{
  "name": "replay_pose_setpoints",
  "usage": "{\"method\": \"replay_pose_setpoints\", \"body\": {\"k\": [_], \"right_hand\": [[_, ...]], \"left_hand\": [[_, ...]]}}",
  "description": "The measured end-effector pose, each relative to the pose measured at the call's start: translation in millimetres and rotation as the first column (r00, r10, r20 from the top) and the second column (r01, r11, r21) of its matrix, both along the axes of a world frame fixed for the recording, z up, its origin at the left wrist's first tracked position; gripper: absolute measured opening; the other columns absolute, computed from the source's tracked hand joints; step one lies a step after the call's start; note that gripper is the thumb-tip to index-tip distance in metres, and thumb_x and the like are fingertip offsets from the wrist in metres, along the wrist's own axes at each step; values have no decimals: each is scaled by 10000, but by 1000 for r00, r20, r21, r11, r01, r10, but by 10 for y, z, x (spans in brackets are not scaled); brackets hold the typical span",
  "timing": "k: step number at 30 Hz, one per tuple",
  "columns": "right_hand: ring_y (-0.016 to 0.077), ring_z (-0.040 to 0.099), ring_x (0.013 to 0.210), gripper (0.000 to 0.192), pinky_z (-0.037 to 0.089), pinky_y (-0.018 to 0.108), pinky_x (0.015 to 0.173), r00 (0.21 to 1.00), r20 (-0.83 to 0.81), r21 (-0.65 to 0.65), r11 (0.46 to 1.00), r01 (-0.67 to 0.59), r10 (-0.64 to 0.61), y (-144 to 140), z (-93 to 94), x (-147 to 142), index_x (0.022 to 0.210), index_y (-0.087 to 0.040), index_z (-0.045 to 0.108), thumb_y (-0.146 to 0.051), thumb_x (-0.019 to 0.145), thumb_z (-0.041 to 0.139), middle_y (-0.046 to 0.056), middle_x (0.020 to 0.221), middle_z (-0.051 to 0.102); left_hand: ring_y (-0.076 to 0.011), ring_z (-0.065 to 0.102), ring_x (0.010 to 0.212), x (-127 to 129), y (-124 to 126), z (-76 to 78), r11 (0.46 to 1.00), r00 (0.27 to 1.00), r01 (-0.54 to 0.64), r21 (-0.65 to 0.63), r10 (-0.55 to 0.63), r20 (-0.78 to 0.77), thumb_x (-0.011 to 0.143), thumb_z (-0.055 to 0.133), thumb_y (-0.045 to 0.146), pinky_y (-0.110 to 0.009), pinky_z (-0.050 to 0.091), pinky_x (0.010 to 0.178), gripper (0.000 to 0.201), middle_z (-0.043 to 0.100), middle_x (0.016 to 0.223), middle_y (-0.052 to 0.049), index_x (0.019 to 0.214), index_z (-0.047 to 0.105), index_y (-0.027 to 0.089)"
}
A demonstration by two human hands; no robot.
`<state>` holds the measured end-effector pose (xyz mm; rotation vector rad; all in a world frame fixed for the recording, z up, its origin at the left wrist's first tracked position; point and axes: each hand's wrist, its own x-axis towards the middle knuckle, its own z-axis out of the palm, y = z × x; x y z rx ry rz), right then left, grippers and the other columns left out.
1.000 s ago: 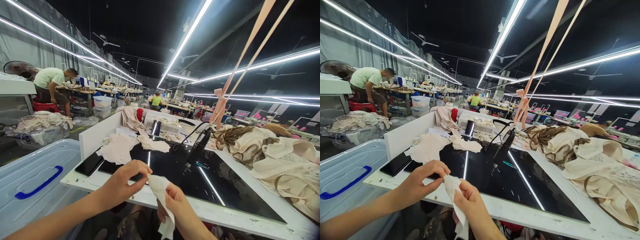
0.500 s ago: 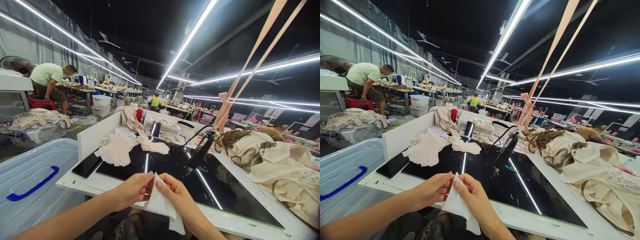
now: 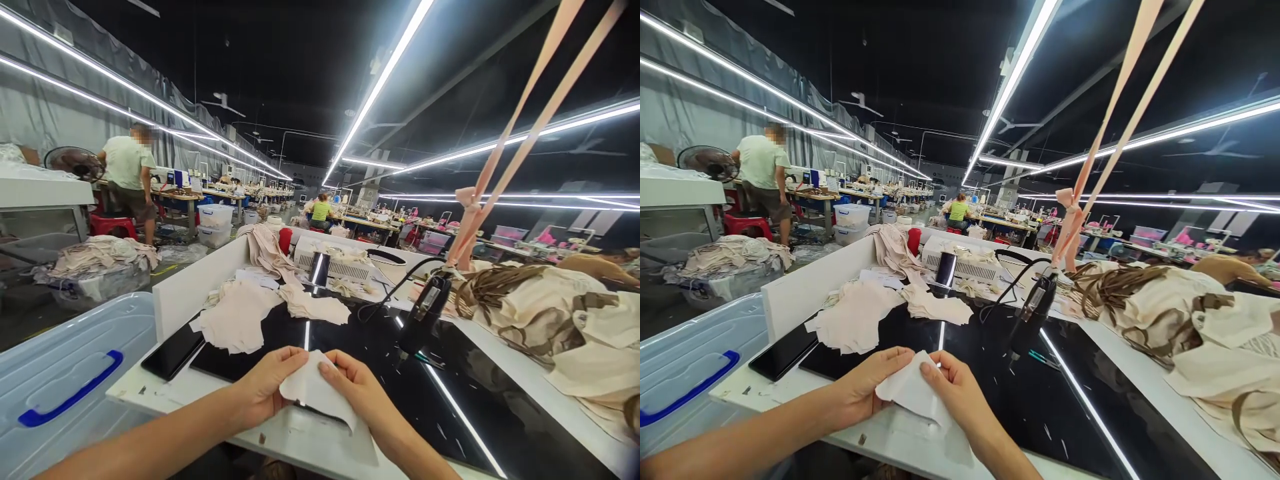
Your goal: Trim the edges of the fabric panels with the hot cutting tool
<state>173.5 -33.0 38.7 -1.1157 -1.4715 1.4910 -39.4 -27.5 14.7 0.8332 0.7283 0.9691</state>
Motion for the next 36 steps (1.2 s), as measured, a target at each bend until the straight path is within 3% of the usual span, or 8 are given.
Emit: {"method": "replay_pose_setpoints", "body": {"k": [5,10,12,14,17,27,32,36], "right_hand": [[126,577,578,602,376,240,571,997,21,62,996,70,-71,458,-134,99,940,-218,799,-747,715,977,-15,712,755],[123,527,546,426,351,223,502,974,68,141,969,203,-214,1022,-211,338,1012,-233,804,-517,773,1014,-85,619,617],[136,603,618,381,464,232,530,955,91,153,952,267,-282,1240,-233,419,1158,-222,782,-466,911,939,-59,767,687],[182,745,858,368,652,323,731,935,116,159,935,316,-335,1438,-255,466,1308,-196,738,-434,1042,826,31,1091,779],[270,767,1202,424,688,496,1014,906,148,188,910,369,-397,1693,-288,496,1436,-195,694,-431,1091,766,117,1435,730],[289,756,1250,447,675,521,1051,794,308,423,823,379,-524,2303,-524,603,1454,-204,692,-439,1083,774,121,1472,720],[290,752,1261,437,670,525,1063,750,383,563,780,272,-539,2287,-700,557,1449,-209,696,-438,1085,771,122,1481,718],[304,729,1314,426,639,557,1118,749,355,660,718,222,-559,2131,-737,524,1431,-209,705,-440,1080,774,123,1499,710]], "left_hand": [[-138,602,684,-50,534,187,937,921,-168,306,260,-289,825,970,615,-240,444,639,579,615,788,51,1130,703,202],[-166,583,707,-145,1207,448,814,729,-145,562,472,-496,887,856,439,-271,454,685,319,543,737,64,1065,732,205],[-187,625,756,-159,1439,512,775,646,-96,624,526,-554,922,806,378,-291,494,731,230,593,771,44,1062,755,203],[-201,671,824,-153,1643,535,745,567,-38,666,565,-600,979,781,348,-320,548,807,197,664,854,16,1102,767,195],[-216,730,961,-130,1899,505,719,468,57,692,593,-655,1080,777,376,-397,624,929,239,749,1067,-40,1201,753,171],[-267,758,1178,-145,2239,190,732,315,250,633,557,-769,1133,757,411,-486,673,1032,331,744,1362,-110,1364,729,176],[-279,748,1217,-191,2250,90,769,293,258,585,515,-806,1130,760,413,-500,668,1051,348,730,1405,-118,1385,724,180],[-260,766,1142,-380,2230,207,811,273,214,544,485,-831,1137,751,422,-461,691,980,376,738,1366,-113,1418,704,176]]}}
